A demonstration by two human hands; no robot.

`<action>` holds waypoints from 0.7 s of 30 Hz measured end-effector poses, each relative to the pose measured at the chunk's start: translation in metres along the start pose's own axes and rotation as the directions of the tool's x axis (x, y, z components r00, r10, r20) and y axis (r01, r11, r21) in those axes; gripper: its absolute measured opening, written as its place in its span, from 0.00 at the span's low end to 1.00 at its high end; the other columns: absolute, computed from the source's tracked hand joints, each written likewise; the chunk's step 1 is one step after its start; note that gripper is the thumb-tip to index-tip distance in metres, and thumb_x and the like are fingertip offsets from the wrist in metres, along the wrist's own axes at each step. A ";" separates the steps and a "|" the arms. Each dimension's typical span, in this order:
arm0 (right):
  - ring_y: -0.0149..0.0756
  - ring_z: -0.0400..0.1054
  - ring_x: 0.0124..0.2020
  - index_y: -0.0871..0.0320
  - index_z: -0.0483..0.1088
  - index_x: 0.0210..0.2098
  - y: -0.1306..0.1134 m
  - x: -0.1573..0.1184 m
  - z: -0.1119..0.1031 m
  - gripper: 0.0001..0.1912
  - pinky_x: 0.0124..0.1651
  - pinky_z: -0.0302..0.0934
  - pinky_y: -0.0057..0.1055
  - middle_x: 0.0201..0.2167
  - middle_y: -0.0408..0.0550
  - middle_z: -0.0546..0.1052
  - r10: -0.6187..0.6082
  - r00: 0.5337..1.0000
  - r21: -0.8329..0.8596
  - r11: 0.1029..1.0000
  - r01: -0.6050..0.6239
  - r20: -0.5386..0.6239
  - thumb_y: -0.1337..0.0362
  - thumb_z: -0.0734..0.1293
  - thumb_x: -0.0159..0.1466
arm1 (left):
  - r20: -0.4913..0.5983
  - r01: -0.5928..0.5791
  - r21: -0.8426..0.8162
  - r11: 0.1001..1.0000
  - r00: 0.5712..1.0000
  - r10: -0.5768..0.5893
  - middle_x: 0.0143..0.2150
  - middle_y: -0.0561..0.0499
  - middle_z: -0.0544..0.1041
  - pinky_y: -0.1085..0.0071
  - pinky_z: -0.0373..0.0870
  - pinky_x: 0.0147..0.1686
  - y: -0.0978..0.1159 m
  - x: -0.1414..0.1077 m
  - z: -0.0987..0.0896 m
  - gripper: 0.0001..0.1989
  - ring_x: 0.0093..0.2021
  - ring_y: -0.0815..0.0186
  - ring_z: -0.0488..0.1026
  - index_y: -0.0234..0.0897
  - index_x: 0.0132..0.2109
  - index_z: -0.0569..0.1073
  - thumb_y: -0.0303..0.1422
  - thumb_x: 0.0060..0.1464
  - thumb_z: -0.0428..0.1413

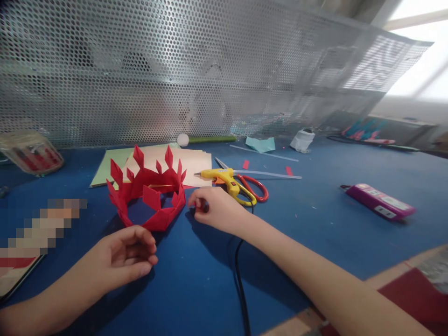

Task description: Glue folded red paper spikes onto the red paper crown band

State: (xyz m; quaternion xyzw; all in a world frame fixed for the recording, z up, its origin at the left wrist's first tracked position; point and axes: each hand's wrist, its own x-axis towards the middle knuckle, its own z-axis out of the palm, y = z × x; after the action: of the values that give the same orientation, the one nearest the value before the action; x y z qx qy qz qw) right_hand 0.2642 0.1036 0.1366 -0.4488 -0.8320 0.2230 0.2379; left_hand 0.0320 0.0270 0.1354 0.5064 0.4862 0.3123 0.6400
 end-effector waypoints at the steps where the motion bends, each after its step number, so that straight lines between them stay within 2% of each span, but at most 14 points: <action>1: 0.27 0.64 0.26 0.59 0.72 0.32 -0.003 -0.001 0.000 0.12 0.30 0.60 0.25 0.27 0.41 0.71 -0.052 0.999 0.029 0.998 0.052 -0.001 0.77 0.64 0.50 | -0.015 0.000 -0.007 1.000 1.000 0.000 0.31 0.56 0.73 0.75 0.69 0.36 0.002 -0.001 0.001 0.12 0.34 0.70 0.74 0.38 0.33 0.70 0.28 0.39 0.64; 5: 0.27 0.65 0.30 0.59 0.73 0.37 -0.015 -0.006 0.001 0.15 0.36 0.62 0.25 0.30 0.42 0.71 -0.254 0.964 0.240 0.943 0.231 0.073 0.77 0.64 0.52 | -0.045 0.001 -0.026 1.000 0.999 -0.002 0.27 0.58 0.72 0.77 0.66 0.33 0.005 -0.003 0.004 0.12 0.30 0.73 0.71 0.37 0.32 0.71 0.29 0.38 0.65; 8: 0.27 0.67 0.33 0.60 0.73 0.38 -0.024 -0.011 0.006 0.14 0.39 0.63 0.25 0.33 0.43 0.72 -0.326 0.938 0.429 0.869 0.249 0.117 0.77 0.65 0.53 | 0.007 0.011 -0.030 0.999 1.000 -0.010 0.27 0.58 0.72 0.77 0.64 0.31 0.002 -0.001 0.002 0.13 0.29 0.73 0.69 0.37 0.32 0.71 0.31 0.38 0.66; 12: 0.24 0.67 0.32 0.60 0.68 0.36 -0.037 -0.015 0.020 0.10 0.38 0.64 0.23 0.33 0.43 0.71 -0.266 0.960 0.674 0.725 0.141 0.085 0.77 0.66 0.54 | 0.022 -0.001 0.002 1.000 1.000 0.001 0.26 0.58 0.70 0.77 0.62 0.29 -0.003 0.003 -0.003 0.15 0.28 0.73 0.65 0.37 0.34 0.72 0.34 0.37 0.67; 16: 0.22 0.69 0.32 0.58 0.61 0.38 -0.044 -0.019 0.031 0.14 0.39 0.64 0.23 0.31 0.40 0.72 -0.210 0.966 0.836 0.549 -0.010 0.149 0.76 0.68 0.56 | 0.035 -0.044 0.010 0.999 0.998 0.043 0.24 0.58 0.69 0.77 0.60 0.25 -0.002 0.004 -0.004 0.15 0.25 0.74 0.63 0.37 0.33 0.72 0.38 0.40 0.66; 18: 0.23 0.70 0.32 0.57 0.58 0.38 -0.045 -0.020 0.034 0.17 0.39 0.65 0.24 0.31 0.39 0.72 -0.189 0.966 0.857 0.512 -0.058 0.178 0.75 0.69 0.56 | 0.055 -0.055 -0.010 0.998 0.997 0.055 0.26 0.57 0.71 0.76 0.62 0.26 -0.001 0.004 -0.003 0.14 0.25 0.73 0.65 0.37 0.33 0.72 0.39 0.42 0.65; 21: 0.24 0.72 0.32 0.56 0.57 0.38 -0.045 -0.022 0.037 0.20 0.37 0.66 0.24 0.34 0.39 0.71 -0.146 0.966 0.847 0.519 -0.110 0.215 0.72 0.71 0.54 | 0.046 -0.063 -0.008 0.998 0.997 0.063 0.28 0.54 0.74 0.75 0.65 0.27 0.001 0.003 -0.002 0.12 0.27 0.71 0.68 0.37 0.33 0.73 0.39 0.44 0.64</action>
State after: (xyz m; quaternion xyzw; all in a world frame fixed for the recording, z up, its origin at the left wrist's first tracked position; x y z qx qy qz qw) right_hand 0.2242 0.0563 0.1298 -0.2322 -0.6435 0.6561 0.3187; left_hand 0.0314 0.0304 0.1357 0.5265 0.4541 0.3219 0.6426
